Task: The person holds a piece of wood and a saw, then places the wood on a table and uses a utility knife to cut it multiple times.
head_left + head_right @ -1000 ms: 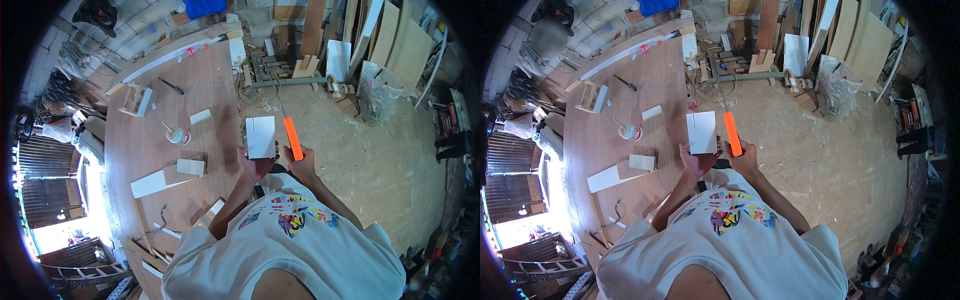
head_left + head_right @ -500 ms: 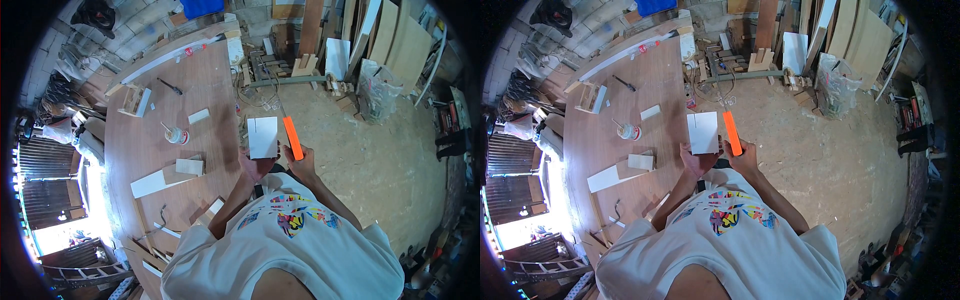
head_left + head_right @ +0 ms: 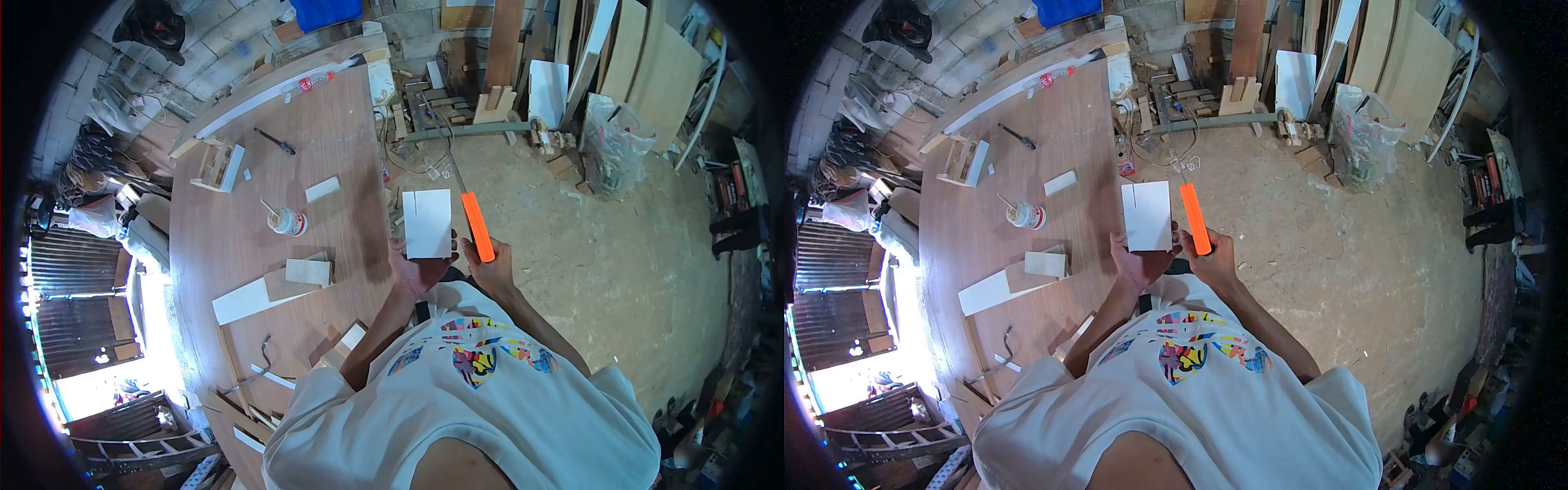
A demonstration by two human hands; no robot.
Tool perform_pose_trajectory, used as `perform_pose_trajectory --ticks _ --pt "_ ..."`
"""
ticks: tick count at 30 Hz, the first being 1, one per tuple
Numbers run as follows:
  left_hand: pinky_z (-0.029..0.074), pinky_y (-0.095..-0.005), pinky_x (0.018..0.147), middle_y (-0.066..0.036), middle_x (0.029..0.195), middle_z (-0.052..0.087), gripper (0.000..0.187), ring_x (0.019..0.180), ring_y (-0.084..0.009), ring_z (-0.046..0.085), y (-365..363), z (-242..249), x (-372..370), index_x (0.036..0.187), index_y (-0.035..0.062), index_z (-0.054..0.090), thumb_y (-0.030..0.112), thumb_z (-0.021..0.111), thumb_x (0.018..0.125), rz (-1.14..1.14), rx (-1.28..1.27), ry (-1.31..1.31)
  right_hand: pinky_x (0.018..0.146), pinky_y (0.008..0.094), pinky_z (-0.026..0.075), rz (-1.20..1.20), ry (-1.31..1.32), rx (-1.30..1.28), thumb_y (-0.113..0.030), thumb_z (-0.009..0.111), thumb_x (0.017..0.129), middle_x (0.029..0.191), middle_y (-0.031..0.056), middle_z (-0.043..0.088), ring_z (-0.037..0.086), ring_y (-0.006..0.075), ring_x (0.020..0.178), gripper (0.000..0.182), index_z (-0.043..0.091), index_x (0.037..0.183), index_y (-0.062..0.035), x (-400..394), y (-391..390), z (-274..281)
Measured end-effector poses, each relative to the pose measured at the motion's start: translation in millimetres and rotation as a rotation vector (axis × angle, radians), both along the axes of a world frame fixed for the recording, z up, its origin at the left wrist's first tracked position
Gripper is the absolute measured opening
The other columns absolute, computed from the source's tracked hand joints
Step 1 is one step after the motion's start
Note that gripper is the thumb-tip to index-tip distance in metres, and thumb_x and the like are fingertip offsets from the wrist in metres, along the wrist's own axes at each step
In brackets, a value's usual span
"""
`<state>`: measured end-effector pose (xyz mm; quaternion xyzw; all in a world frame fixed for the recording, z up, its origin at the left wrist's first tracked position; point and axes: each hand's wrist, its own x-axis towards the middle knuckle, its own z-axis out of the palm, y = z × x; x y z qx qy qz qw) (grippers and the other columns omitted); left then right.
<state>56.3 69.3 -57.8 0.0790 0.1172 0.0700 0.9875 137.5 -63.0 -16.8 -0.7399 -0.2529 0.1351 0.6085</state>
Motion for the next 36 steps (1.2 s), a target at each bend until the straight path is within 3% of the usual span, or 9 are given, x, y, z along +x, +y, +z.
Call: perform_pose_trajectory --ticks 15,17,20,22,26,28,36 --pt "0.033 -0.0415 0.094 -0.015 0.113 0.054 0.073 0.104 -0.0281 0.052 -1 0 -5 0.127 0.0100 0.049 0.051 0.042 0.067 -0.004 0.047 0.054 0.045 0.0243 0.031 0.018 0.070 -0.040 -0.010 0.065 0.087 0.055 -0.0029 0.046 0.039 0.0045 0.052 0.022 0.057 0.070 0.0012 -7 -3 1" --pt "0.033 -0.0413 0.094 -0.015 0.114 0.054 0.072 0.104 -0.0281 0.051 0 -1 -5 0.127 0.0104 0.049 0.051 0.041 0.068 -0.010 0.046 0.050 0.052 0.0238 0.044 0.061 0.067 -0.155 -0.012 0.066 0.086 0.063 0.0044 0.064 0.053 0.0041 0.059 0.017 0.064 0.081 0.0040 -7 -5 3" --pt "0.034 -0.0417 0.094 -0.014 0.116 0.053 0.070 0.107 -0.0282 0.050 0 2 -5 0.127 0.0112 0.049 0.049 0.040 0.069 -0.016 -0.005 0.004 0.054 0.0243 0.046 0.074 0.089 -0.069 -0.012 0.066 0.086 0.065 0.0058 0.065 0.055 0.0050 0.061 0.016 0.065 0.084 0.0038 -11 -4 -7" --pt "0.036 -0.0376 0.088 -0.017 0.113 0.054 0.075 0.102 -0.0276 0.052 -4 12 -4 0.127 0.0069 0.048 0.049 0.046 0.066 0.043 -0.016 0.136 0.056 0.0247 0.047 0.069 0.094 -0.088 -0.011 0.066 0.086 0.067 0.0068 0.066 0.057 0.0058 0.063 0.015 0.066 0.087 0.0033 -13 -4 -9" --pt "0.037 -0.0386 0.088 -0.017 0.113 0.054 0.073 0.103 -0.0282 0.051 -4 12 -4 0.127 0.0073 0.048 0.048 0.047 0.066 0.060 -0.015 0.138 0.063 0.0259 0.050 0.067 0.064 -0.069 -0.009 0.066 0.084 0.075 0.0098 0.069 0.063 0.0081 0.070 0.016 0.068 0.096 0.0015 -16 -4 -19" --pt "0.037 -0.0410 0.093 -0.011 0.121 0.052 0.070 0.107 -0.0276 0.049 -1 4 -6 0.129 0.0120 0.047 0.048 0.041 0.070 0.024 -0.026 0.080 0.064 0.0262 0.051 0.075 0.069 -0.086 -0.008 0.066 0.084 0.078 0.0101 0.069 0.063 0.0086 0.072 0.018 0.068 0.099 0.0009 -16 -4 -13" --pt "0.038 -0.0404 0.091 -0.014 0.120 0.050 0.073 0.106 -0.0294 0.049 -2 0 -7 0.128 0.0097 0.047 0.050 0.045 0.067 0.024 -0.032 0.107 0.068 0.0263 0.051 0.089 0.088 -0.111 -0.009 0.065 0.084 0.082 0.0104 0.070 0.064 0.0089 0.075 0.021 0.068 0.103 -0.0003 -17 -5 -11"
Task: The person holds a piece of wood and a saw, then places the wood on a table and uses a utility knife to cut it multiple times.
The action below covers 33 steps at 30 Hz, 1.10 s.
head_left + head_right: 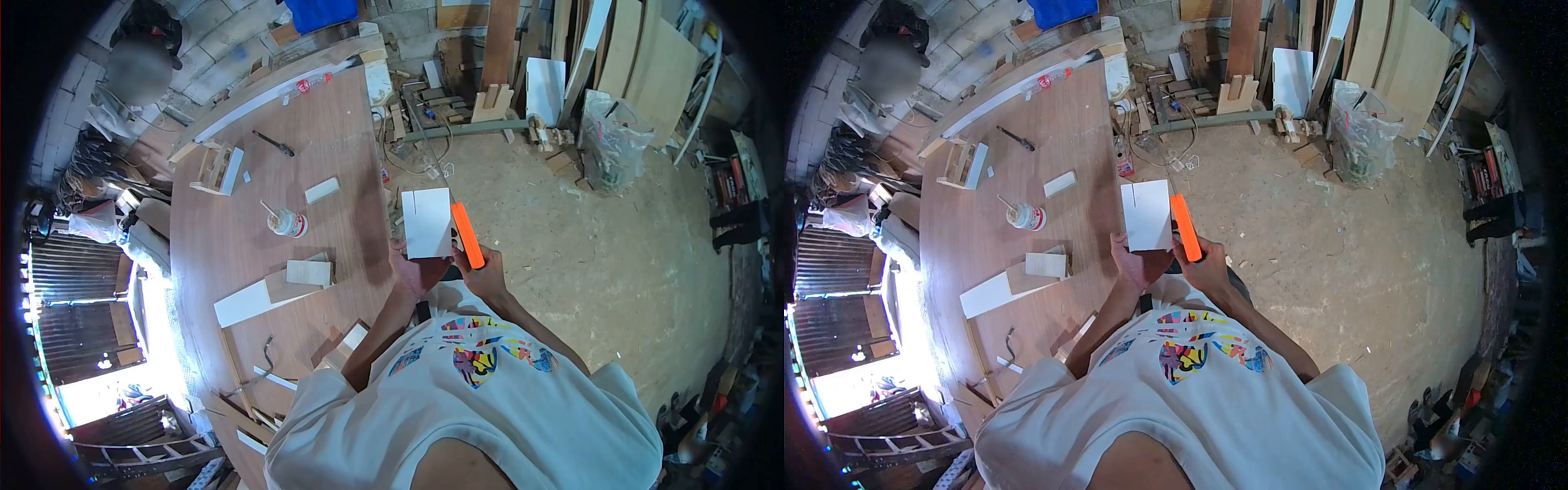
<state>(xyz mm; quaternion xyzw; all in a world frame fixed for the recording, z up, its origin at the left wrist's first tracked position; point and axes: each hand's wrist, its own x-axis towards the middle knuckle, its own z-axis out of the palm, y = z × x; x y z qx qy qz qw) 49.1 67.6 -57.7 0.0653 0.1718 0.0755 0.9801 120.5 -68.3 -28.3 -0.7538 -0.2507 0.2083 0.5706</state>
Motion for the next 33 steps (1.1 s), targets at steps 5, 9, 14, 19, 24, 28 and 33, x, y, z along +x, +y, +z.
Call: perform_pose_trajectory --ticks 5,9,14,19,24,28,33 --pt "0.036 -0.0421 0.093 -0.015 0.115 0.052 0.072 0.104 -0.0300 0.049 0 -3 -1 0.126 0.0073 0.048 0.051 0.047 0.069 0.022 0.014 -0.006 0.055 0.0249 0.044 -0.030 0.004 -0.051 -0.012 0.066 0.085 0.061 0.0032 0.060 0.051 0.0055 0.059 0.015 0.065 0.082 0.0027 1 -2 -1" --pt "0.043 -0.0367 0.086 -0.012 0.105 0.056 0.067 0.100 -0.0227 0.054 22 -51 -9 0.124 0.0027 0.050 0.047 0.061 0.074 0.074 0.470 0.236 0.051 0.0248 0.040 -0.091 0.027 -0.020 -0.013 0.067 0.084 0.055 0.0009 0.053 0.044 0.0049 0.055 0.020 0.060 0.073 0.0026 0 -4 -3" --pt "0.044 -0.0400 0.092 -0.015 0.119 0.051 0.092 0.110 -0.0262 0.051 46 -105 -28 0.130 -0.0066 0.043 0.041 0.082 0.061 0.045 1.489 0.795 0.049 0.0248 0.038 -0.148 0.073 -0.005 -0.013 0.068 0.085 0.056 0.0009 0.053 0.044 0.0046 0.055 0.022 0.060 0.071 0.0022 0 -12 -24" --pt "0.027 -0.0467 0.104 -0.021 0.120 0.046 0.100 0.122 -0.0394 0.033 33 -135 -61 0.135 -0.0063 0.037 0.034 0.082 0.056 0.086 1.857 1.211 0.047 0.0249 0.034 -0.197 0.236 -0.013 -0.013 0.066 0.087 0.055 -0.0034 0.045 0.039 0.0040 0.055 0.027 0.055 0.066 0.0006 -2 -18 -26" --pt "0.029 -0.0431 0.099 -0.019 0.119 0.044 0.100 0.112 -0.0363 0.040 23 -145 -77 0.138 -0.0056 0.032 0.037 0.079 0.060 -0.078 1.897 1.334 0.047 0.0255 0.033 -0.169 0.191 -0.139 -0.014 0.065 0.087 0.054 -0.0029 0.044 0.037 0.0052 0.053 0.029 0.053 0.066 0.0008 -3 -25 -32" --pt "0.029 -0.0428 0.099 -0.019 0.119 0.043 0.103 0.113 -0.0352 0.040 18 -159 -80 0.138 -0.0061 0.029 0.040 0.079 0.061 -0.122 1.942 1.357 0.047 0.0264 0.032 -0.161 0.207 -0.131 -0.014 0.066 0.086 0.053 -0.0025 0.043 0.037 0.0056 0.052 0.029 0.053 0.065 0.0010 -7 -23 -33" --pt "0.029 -0.0424 0.098 -0.019 0.121 0.042 0.108 0.112 -0.0344 0.041 17 -151 -73 0.140 -0.0060 0.023 0.049 0.077 0.064 -0.222 1.850 1.400 0.049 0.0268 0.033 -0.102 0.278 -0.209 -0.015 0.066 0.086 0.055 -0.0027 0.046 0.038 0.0052 0.054 0.026 0.056 0.069 0.0018 -11 -25 -42"
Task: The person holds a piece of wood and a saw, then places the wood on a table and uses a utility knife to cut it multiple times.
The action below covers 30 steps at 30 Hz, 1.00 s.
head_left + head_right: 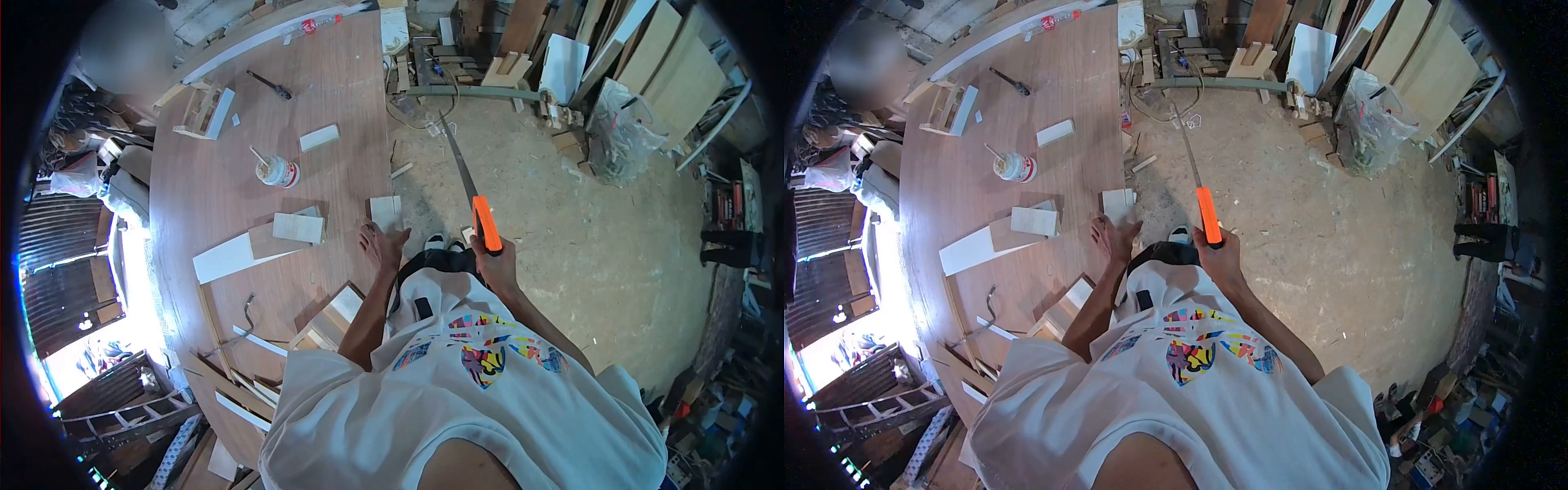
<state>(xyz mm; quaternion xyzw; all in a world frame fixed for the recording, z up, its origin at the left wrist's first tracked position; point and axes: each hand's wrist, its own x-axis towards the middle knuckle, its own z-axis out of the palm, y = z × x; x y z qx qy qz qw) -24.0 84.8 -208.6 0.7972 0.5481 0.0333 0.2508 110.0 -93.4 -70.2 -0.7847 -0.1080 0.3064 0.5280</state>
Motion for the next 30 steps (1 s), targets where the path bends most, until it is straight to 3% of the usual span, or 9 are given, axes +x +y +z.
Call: perform_pose_trajectory --ticks 4,6,10,12,15,19,21,24,30 --pt "0.030 -0.0442 0.096 -0.019 0.120 0.043 0.099 0.112 -0.0347 0.041 5 -2 4 0.137 -0.0056 0.028 0.050 0.074 0.068 0.031 0.033 0.001 0.050 0.0264 0.036 -0.009 0.020 -0.014 -0.017 0.066 0.086 0.056 -0.0026 0.049 0.042 0.0054 0.056 0.026 0.058 0.070 0.0020 -8 5 3" --pt "0.032 -0.0461 0.093 -0.018 0.118 0.045 0.068 0.111 -0.0347 0.043 16 -31 -3 0.128 -0.0026 0.043 0.038 0.067 0.079 0.068 0.279 -0.206 0.036 0.0247 0.032 -0.008 -0.056 0.062 -0.019 0.065 0.087 0.048 -0.0018 0.046 0.043 0.0066 0.038 0.027 0.055 0.067 -0.0033 -11 5 -7" --pt "0.034 -0.0461 0.093 -0.017 0.115 0.049 0.037 0.110 -0.0342 0.045 48 -36 -3 0.114 0.0004 0.055 0.023 0.058 0.086 0.021 0.280 -0.325 0.036 0.0248 0.033 0.078 -0.060 -0.017 -0.020 0.063 0.088 0.047 -0.0018 0.046 0.044 0.0067 0.039 0.027 0.056 0.068 -0.0028 -5 8 1" --pt "0.035 -0.0453 0.093 -0.016 0.112 0.051 0.024 0.108 -0.0330 0.047 58 -26 8 0.106 0.0016 0.059 0.015 0.053 0.087 -0.057 0.302 -0.345 0.046 0.0284 0.040 0.068 0.257 -0.187 -0.020 0.066 0.084 0.056 0.0016 0.053 0.050 0.0096 0.050 0.024 0.061 0.072 0.0004 5 11 10" --pt "0.035 -0.0444 0.093 -0.015 0.109 0.052 0.025 0.107 -0.0314 0.048 72 -22 22 0.107 0.0012 0.059 0.015 0.052 0.087 -0.348 0.405 -0.386 0.043 0.0297 0.039 0.082 0.241 -0.251 -0.019 0.065 0.083 0.054 0.0024 0.051 0.051 0.0124 0.046 0.022 0.060 0.074 -0.0003 10 19 4" --pt "0.037 -0.0467 0.092 -0.016 0.105 0.054 0.019 0.105 -0.0342 0.048 74 -27 34 0.101 0.0015 0.059 0.011 0.051 0.087 -0.348 0.267 -0.343 0.048 0.0300 0.042 0.179 0.207 -0.273 -0.016 0.065 0.082 0.060 0.0047 0.053 0.054 0.0137 0.052 0.020 0.056 0.089 0.0007 7 23 2" --pt "0.038 -0.0463 0.091 -0.016 0.104 0.053 0.019 0.103 -0.0351 0.048 76 -30 40 0.100 0.0010 0.059 0.013 0.051 0.087 -0.310 0.270 -0.273 0.055 0.0307 0.045 0.241 -0.246 -0.096 -0.012 0.065 0.082 0.070 0.0070 0.056 0.058 0.0155 0.063 0.029 0.049 0.103 0.0003 -3 24 -1" --pt "0.038 -0.0463 0.090 -0.016 0.101 0.053 0.017 0.100 -0.0354 0.048 76 -33 41 0.097 0.0009 0.059 0.013 0.051 0.087 -0.308 0.290 -0.347 0.061 0.0306 0.045 0.229 0.042 -0.053 -0.010 0.065 0.083 0.076 0.0077 0.056 0.057 0.0155 0.069 0.035 0.045 0.110 -0.0003 -8 35 32" --pt "0.034 -0.0465 0.090 -0.016 0.098 0.053 0.014 0.097 -0.0348 0.047 76 -47 47 0.092 0.0020 0.058 0.009 0.049 0.084 -0.308 0.395 -0.380 0.061 0.0285 0.042 0.124 0.139 0.071 -0.008 0.063 0.084 0.072 0.0056 0.052 0.048 0.0130 0.064 0.026 0.046 0.103 -0.0017 -30 41 60"
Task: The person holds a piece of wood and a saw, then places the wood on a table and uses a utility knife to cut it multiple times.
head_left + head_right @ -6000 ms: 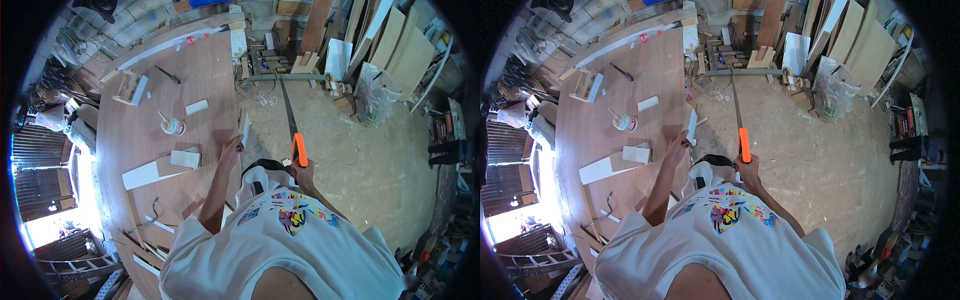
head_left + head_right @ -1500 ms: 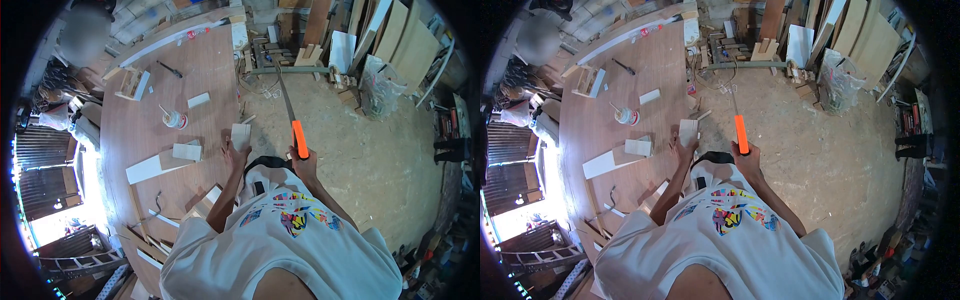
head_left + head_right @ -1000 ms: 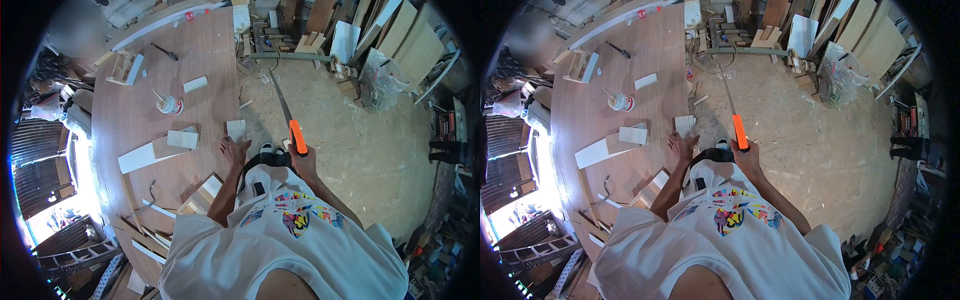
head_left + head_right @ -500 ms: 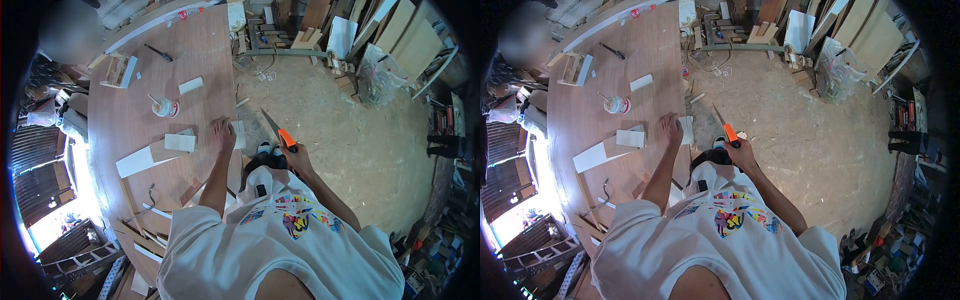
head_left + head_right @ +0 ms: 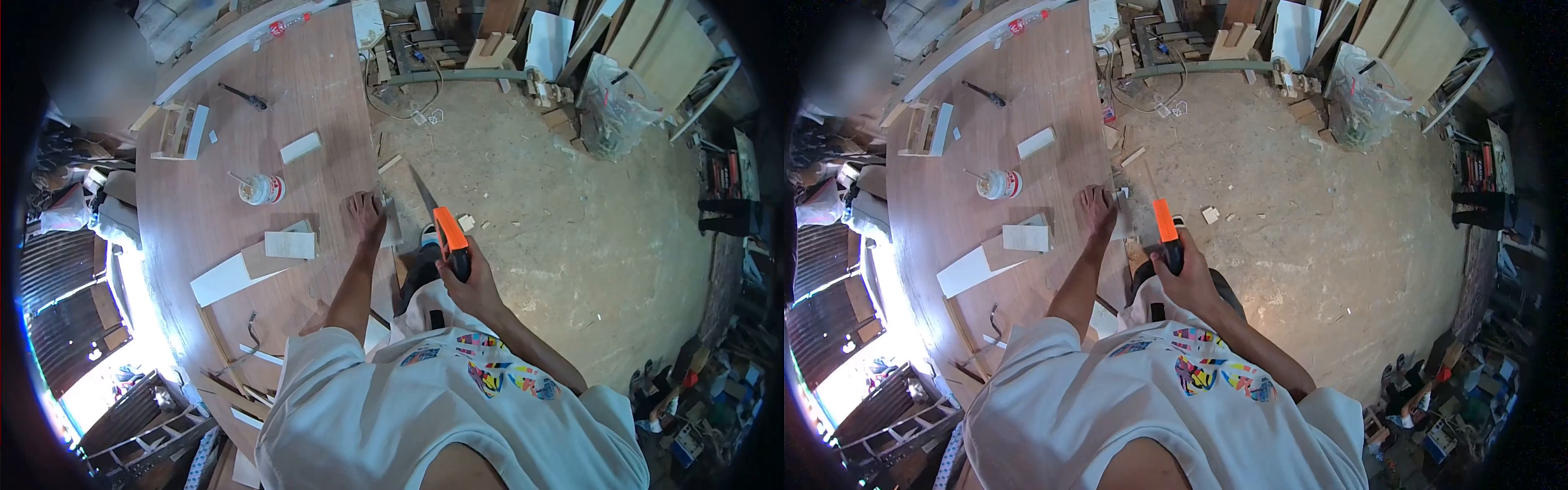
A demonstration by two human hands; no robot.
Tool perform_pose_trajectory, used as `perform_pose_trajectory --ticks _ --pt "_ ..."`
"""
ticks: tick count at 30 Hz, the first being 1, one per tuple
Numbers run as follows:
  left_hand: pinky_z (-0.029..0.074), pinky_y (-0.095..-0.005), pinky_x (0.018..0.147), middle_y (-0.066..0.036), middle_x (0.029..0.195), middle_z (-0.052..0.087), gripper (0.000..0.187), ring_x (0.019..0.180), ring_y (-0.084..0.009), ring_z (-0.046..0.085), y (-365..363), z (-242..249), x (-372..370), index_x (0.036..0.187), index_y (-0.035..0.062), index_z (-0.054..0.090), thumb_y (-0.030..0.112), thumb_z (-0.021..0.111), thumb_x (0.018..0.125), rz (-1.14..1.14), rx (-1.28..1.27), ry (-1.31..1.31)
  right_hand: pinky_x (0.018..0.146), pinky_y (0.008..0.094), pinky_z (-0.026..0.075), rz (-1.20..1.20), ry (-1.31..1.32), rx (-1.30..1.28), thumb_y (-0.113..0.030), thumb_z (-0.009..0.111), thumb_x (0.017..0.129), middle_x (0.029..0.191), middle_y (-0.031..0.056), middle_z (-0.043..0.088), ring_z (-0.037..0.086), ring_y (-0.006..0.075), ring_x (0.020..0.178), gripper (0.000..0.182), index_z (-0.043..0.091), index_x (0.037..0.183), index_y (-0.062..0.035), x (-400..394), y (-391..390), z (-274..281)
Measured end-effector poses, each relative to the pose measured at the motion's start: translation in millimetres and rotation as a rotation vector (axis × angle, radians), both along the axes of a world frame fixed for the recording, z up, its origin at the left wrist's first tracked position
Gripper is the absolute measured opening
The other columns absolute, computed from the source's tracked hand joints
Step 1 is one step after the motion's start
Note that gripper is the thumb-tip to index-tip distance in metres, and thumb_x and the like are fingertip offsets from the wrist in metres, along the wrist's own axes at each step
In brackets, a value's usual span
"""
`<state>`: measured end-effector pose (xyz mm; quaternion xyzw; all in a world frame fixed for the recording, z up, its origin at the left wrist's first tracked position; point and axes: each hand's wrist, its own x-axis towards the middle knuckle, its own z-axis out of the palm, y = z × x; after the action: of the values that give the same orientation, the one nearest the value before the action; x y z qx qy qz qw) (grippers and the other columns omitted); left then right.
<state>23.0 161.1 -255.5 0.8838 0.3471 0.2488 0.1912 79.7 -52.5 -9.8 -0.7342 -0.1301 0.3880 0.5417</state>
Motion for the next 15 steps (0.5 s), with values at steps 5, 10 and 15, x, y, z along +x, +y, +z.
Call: perform_pose_trajectory --ticks 5,10,15 --pt "0.032 -0.0487 0.093 -0.017 0.099 0.050 0.016 0.098 -0.0364 0.046 5 -11 -4 0.095 0.0023 0.055 0.008 0.046 0.085 -0.061 -0.016 0.026 0.064 0.0294 0.044 -0.009 0.062 0.053 -0.004 0.059 0.084 0.076 0.0080 0.053 0.052 0.0136 0.069 0.026 0.046 0.106 -0.0012 -19 8 32" --pt "0.033 -0.0456 0.088 -0.017 0.091 0.048 0.011 0.092 -0.0357 0.046 4 -14 0 0.093 0.0036 0.049 0.005 0.045 0.083 -0.035 -0.061 -0.002 0.069 0.0243 0.042 0.019 0.086 0.148 0.002 0.056 0.085 0.085 0.0036 0.049 0.048 0.0091 0.076 0.028 0.045 0.110 -0.0015 -38 19 56" --pt "0.034 -0.0469 0.092 -0.017 0.100 0.050 0.021 0.100 -0.0370 0.045 6 -20 -2 0.101 0.0016 0.051 0.003 0.047 0.080 -0.050 -0.190 0.034 0.074 0.0261 0.043 0.048 0.082 0.114 0.003 0.055 0.084 0.090 0.0063 0.050 0.049 0.0102 0.081 0.028 0.043 0.109 -0.0008 -45 20 62"
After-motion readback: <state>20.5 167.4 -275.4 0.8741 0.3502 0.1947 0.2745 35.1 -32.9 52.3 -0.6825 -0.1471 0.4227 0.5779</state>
